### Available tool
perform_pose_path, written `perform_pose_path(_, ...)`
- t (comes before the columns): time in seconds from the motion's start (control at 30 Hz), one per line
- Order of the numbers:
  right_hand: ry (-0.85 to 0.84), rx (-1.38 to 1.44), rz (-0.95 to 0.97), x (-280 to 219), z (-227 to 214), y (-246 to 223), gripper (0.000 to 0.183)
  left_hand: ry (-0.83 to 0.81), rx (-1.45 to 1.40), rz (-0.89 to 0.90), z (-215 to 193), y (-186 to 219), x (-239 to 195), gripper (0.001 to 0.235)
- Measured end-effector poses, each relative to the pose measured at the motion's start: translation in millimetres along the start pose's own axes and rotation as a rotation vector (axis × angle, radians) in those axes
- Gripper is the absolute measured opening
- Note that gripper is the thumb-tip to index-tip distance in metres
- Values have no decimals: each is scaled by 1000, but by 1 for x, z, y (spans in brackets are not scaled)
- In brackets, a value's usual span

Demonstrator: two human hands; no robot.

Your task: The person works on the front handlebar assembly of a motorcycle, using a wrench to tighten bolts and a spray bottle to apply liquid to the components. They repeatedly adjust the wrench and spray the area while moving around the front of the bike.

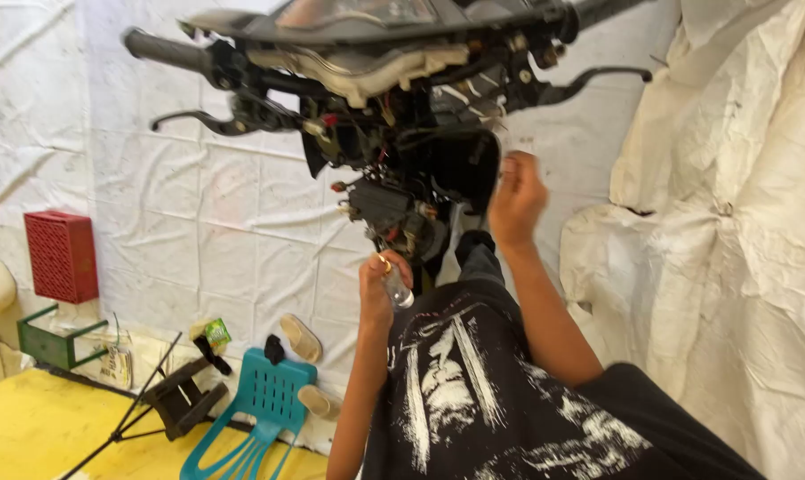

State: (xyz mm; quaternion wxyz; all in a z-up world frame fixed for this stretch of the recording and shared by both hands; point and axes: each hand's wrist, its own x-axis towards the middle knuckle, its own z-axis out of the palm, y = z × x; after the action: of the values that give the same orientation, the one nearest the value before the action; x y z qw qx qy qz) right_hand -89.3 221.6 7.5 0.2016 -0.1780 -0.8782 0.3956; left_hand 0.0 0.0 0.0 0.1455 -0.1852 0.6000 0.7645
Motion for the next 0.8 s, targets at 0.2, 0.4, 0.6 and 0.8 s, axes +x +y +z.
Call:
perform_pose_path(0.2,-31,-132,22,-4,4,-18,22,-139,58,116,-4,24,43,70)
perform_pose_path(0.4,117,-354,67,-7,-1,-25,15,-209,10,208,-22,41,86,64)
perform_pose_path(0.6,-74,-485,-106,-22,14,-70,20,-127,6,362,-48,61,125,60)
perform_pose_path(0.8,-148,-369,-77,-46,32,-111,18,-281,-77,354,-58,63,161,59)
